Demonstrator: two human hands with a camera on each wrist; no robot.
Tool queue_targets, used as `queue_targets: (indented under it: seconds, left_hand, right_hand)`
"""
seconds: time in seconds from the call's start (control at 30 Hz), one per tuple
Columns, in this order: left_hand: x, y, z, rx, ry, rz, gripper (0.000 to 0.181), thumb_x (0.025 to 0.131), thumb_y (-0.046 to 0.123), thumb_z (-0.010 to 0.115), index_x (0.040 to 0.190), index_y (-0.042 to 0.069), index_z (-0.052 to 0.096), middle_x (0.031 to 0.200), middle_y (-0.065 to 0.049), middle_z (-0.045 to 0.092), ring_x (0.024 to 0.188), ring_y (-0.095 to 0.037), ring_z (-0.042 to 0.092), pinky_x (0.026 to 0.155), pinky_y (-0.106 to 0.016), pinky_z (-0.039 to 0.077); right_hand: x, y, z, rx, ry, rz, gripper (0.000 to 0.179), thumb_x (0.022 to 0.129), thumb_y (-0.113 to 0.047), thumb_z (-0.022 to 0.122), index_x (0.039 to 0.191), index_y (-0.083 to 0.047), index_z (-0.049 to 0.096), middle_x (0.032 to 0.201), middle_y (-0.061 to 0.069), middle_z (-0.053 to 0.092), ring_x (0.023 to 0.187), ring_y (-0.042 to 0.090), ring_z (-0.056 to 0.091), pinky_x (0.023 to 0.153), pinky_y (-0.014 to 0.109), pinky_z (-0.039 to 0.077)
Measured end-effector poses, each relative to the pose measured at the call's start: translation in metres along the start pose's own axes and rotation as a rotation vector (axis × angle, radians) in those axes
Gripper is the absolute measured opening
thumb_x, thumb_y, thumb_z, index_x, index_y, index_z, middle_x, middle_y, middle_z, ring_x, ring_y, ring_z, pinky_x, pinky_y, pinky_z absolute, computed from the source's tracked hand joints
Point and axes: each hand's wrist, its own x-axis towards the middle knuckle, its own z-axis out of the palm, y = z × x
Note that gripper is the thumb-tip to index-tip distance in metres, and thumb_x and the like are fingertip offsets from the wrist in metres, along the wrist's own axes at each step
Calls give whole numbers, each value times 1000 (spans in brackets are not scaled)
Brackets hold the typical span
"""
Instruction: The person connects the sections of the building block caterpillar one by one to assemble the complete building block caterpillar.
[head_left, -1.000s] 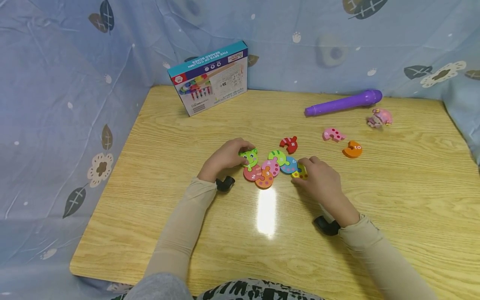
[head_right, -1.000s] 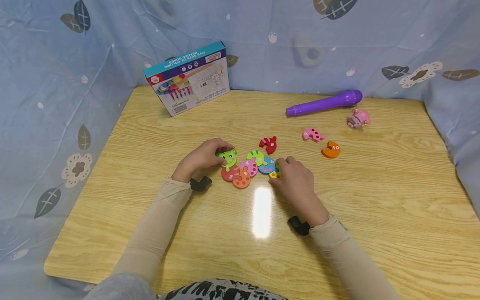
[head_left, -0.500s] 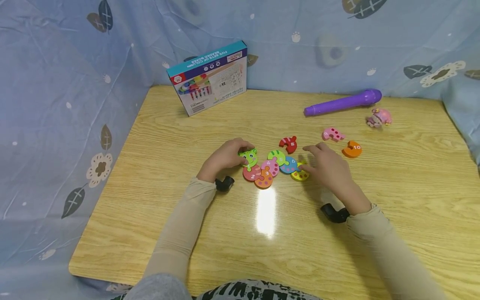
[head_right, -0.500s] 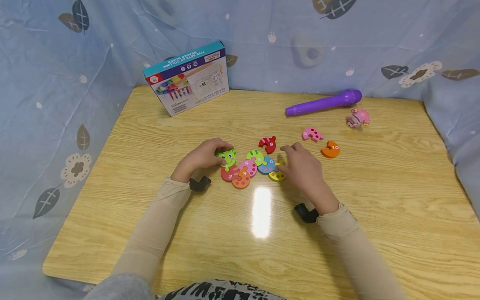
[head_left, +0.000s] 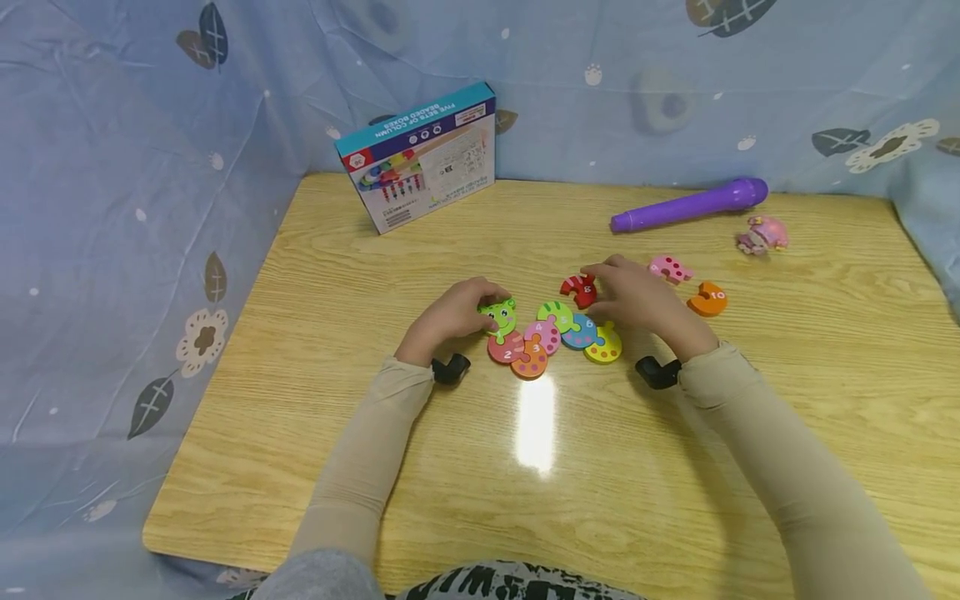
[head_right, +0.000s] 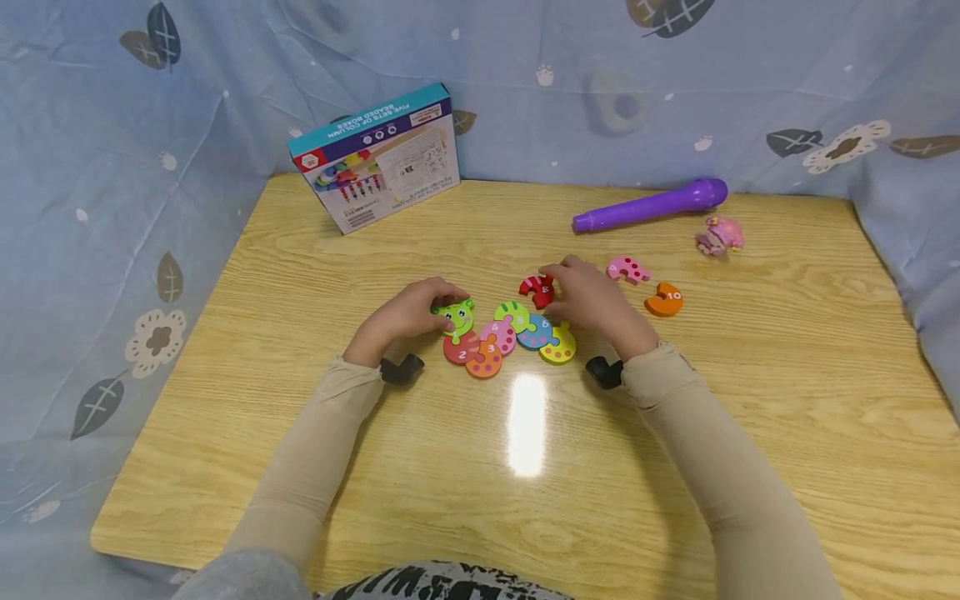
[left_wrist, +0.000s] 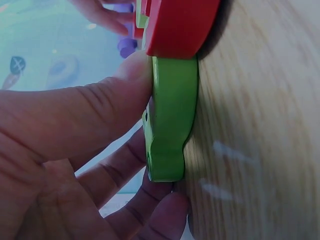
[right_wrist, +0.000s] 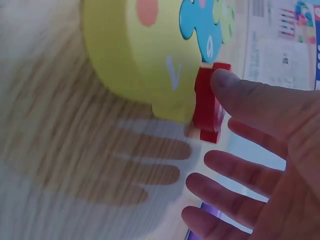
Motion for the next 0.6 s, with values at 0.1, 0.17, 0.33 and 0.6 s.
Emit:
queue_targets:
  seconds: [0.1, 0.17, 0.33, 0.6]
  left_hand:
    - [1, 0, -1, 3, 3, 3, 46, 81, 9, 70, 125, 10, 57, 116, -6, 56, 107, -19, 51, 95, -31, 41]
    - [1, 1, -1, 7, 7, 6, 46, 81, 9, 70, 125, 10, 57, 115, -6, 56, 107, -19, 51, 94, -31, 41]
    - [2, 2, -2, 11, 7, 7, 46, 81, 9, 70, 126, 10, 57, 117, -6, 55, 108, -19, 50, 95, -31, 41]
    - [0, 0, 1, 7, 2, -7, 46, 81, 8, 70, 125, 10, 57, 115, -5, 56, 107, -19, 51, 95, -32, 41]
  right_hand:
    - [7, -3, 1, -31, -20, -22, 63, 79, -22, 73, 134, -4, 47, 119, 21, 49, 97, 32, 52, 81, 45, 46]
    - [9, -5, 1, -43, -21, -35, 60, 80, -18, 73, 133, -5, 48, 121, 21, 48, 98, 33, 52, 81, 46, 47]
    - [13, -10, 3, -67, -17, -45, 55, 80, -12, 71, 130, -8, 52, 124, 21, 45, 104, 37, 49, 83, 49, 47]
    - [10, -4, 7, -52, 11, -58, 49, 77, -6, 71, 123, -3, 55, 114, 17, 53, 101, 36, 52, 83, 49, 47]
